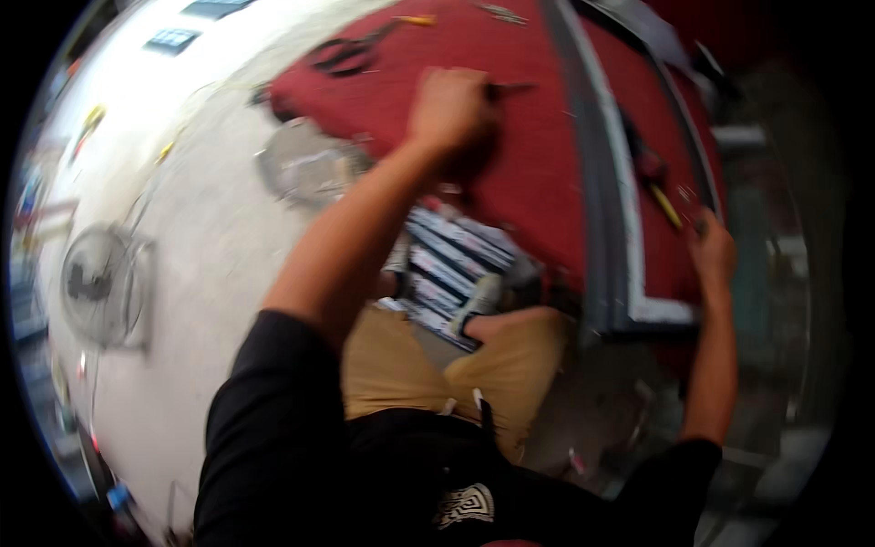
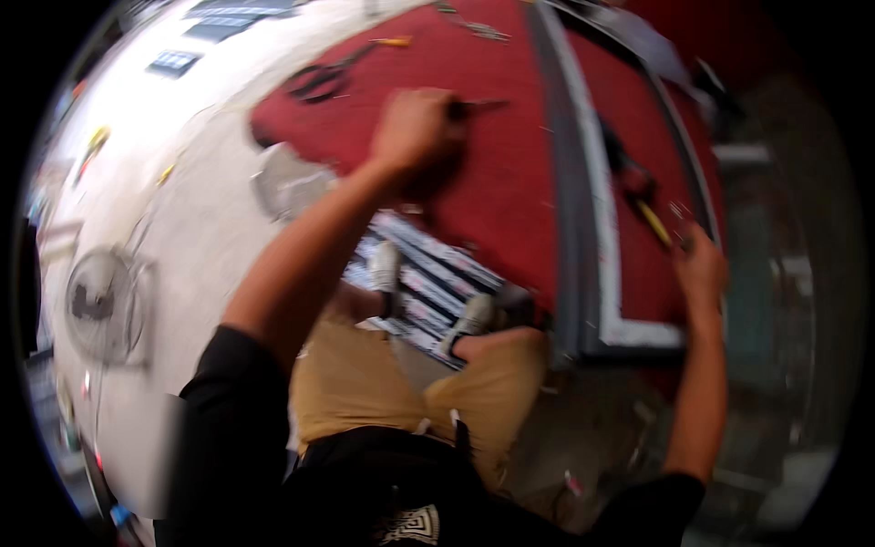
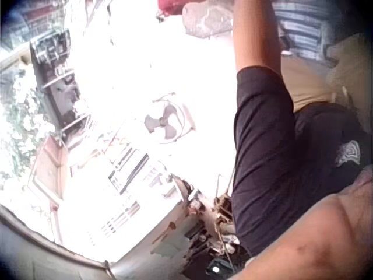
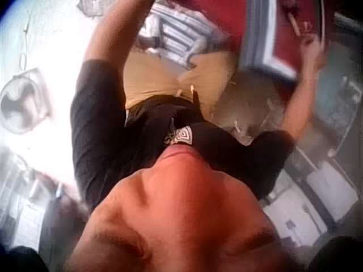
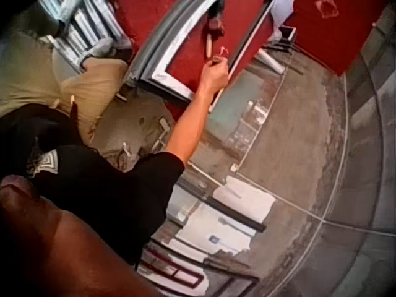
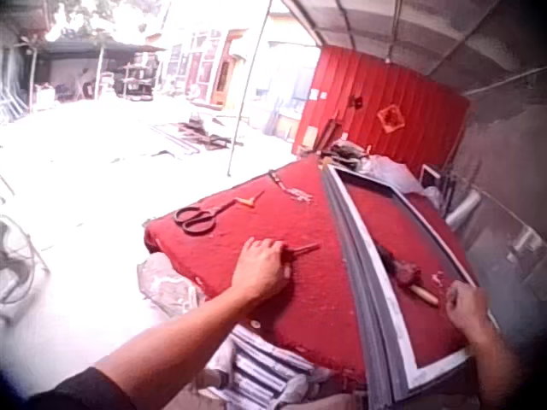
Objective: The person assembles a window frame by aligning metal profiles on a red workbench. They use a cordless drill to drive screws into the frame corners, securing the joints. The person also handles small hardware components and uses a hammer to adjust the frame alignment.
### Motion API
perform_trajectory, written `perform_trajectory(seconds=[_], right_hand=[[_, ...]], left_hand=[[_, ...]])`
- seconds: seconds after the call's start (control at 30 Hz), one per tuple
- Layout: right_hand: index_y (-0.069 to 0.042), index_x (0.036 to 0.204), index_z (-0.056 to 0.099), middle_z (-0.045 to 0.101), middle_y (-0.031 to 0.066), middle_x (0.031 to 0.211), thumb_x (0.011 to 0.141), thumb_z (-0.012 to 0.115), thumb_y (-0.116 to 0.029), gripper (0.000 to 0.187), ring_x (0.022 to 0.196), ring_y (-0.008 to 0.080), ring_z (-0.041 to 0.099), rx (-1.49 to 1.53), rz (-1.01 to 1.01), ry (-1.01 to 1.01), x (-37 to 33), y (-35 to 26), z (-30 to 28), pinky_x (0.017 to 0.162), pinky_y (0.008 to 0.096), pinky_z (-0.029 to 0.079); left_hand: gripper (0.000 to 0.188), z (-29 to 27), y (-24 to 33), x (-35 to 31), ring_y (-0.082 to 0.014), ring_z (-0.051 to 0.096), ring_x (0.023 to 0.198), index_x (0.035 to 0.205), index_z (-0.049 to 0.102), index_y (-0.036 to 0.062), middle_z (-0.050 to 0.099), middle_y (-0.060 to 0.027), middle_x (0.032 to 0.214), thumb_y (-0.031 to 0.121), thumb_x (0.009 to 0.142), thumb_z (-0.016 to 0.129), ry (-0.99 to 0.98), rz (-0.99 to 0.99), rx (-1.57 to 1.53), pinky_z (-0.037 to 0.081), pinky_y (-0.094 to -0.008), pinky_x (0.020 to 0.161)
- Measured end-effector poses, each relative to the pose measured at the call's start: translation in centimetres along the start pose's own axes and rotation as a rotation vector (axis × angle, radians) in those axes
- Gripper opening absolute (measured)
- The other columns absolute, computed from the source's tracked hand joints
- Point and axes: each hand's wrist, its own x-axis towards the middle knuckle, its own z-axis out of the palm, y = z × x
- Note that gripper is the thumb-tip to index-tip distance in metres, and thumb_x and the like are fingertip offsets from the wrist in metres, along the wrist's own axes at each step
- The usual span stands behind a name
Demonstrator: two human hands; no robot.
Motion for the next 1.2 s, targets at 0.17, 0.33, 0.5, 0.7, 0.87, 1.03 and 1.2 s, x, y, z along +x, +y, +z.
perform_trajectory(seconds=[0.17,0.33,0.5,0.7,0.87,1.03,1.2], right_hand=[[-0.016,0.114,0.075,0.08,0.015,0.106,0.09,0.07,-0.008,0.025,0.101,0.0396,0.077,-0.04,-0.055,-0.333,-1.5,-3.4,-1.2,0.087,0.0537,0.058],[-0.012,0.117,0.074,0.077,0.0134,0.122,0.09,0.075,-0.013,0.027,0.114,0.0383,0.073,-0.053,-0.141,-0.618,-3.3,-2.5,-3.1,0.097,0.0512,0.057],[-0.007,0.133,0.074,0.076,0.0164,0.13,0.094,0.082,-0.025,0.044,0.119,0.0339,0.074,0.302,-0.141,-0.675,-2.3,1.2,-1.6,0.105,0.0441,0.056],[-0.009,0.129,0.077,0.08,0.0152,0.126,0.097,0.08,-0.031,0.038,0.122,0.0341,0.073,0.105,0.212,-0.567,0.4,6.8,1.9,0.104,0.0462,0.057],[-0.011,0.127,0.078,0.08,0.0133,0.126,0.098,0.078,-0.03,0.035,0.12,0.034,0.074,-0.097,0.283,-0.561,2.6,10.1,5.5,0.103,0.046,0.057],[-0.016,0.129,0.079,0.078,0.0127,0.132,0.099,0.072,-0.028,0.033,0.126,0.0341,0.072,-0.109,0.38,-0.495,5.9,12.3,9.0,0.106,0.0482,0.057],[-0.017,0.13,0.08,0.076,0.0144,0.137,0.1,0.065,-0.022,0.034,0.129,0.0357,0.072,-0.097,0.411,-0.461,7.9,13.1,12.1,0.108,0.0492,0.057]], left_hand=[[0.033,0.4,-3.2,-1.1,-0.036,0.072,0.115,0.123,0.076,0.0085,0.078,-0.0168,0.12,0.03,0.1,0.066,0.187,0.115,0.138,0.049,-0.0501,0.108],[0.043,1.5,-2.4,-0.8,-0.0357,0.067,0.129,0.137,0.071,0.0109,0.074,-0.0154,0.13,0.033,0.099,0.068,0.132,0.091,0.137,0.04,-0.0508,0.124],[0.045,1.0,-2.1,-1.1,-0.0358,0.066,0.13,0.14,0.069,0.0112,0.074,-0.0156,0.131,0.031,0.1,0.068,0.119,0.082,0.15,0.039,-0.0514,0.125],[0.044,0.7,-2.4,-1.1,-0.0357,0.067,0.128,0.139,0.069,0.0106,0.075,-0.0162,0.128,0.029,0.099,0.07,0.11,0.079,0.146,0.041,-0.0494,0.123],[0.044,0.4,-1.8,-1.1,-0.0371,0.067,0.125,0.138,0.07,0.0098,0.074,-0.0168,0.126,0.027,0.098,0.072,0.118,0.079,0.127,0.045,-0.0486,0.118],[0.042,0.5,-1.4,-0.9,-0.0383,0.067,0.124,0.136,0.071,0.0099,0.074,-0.0167,0.125,0.026,0.097,0.073,0.123,0.06,0.123,0.047,-0.0491,0.114],[0.04,0.3,-1.5,-0.8,-0.0383,0.067,0.124,0.135,0.071,0.0105,0.073,-0.0157,0.126,0.025,0.098,0.073,0.095,0.03,0.125,0.048,-0.0481,0.112]])
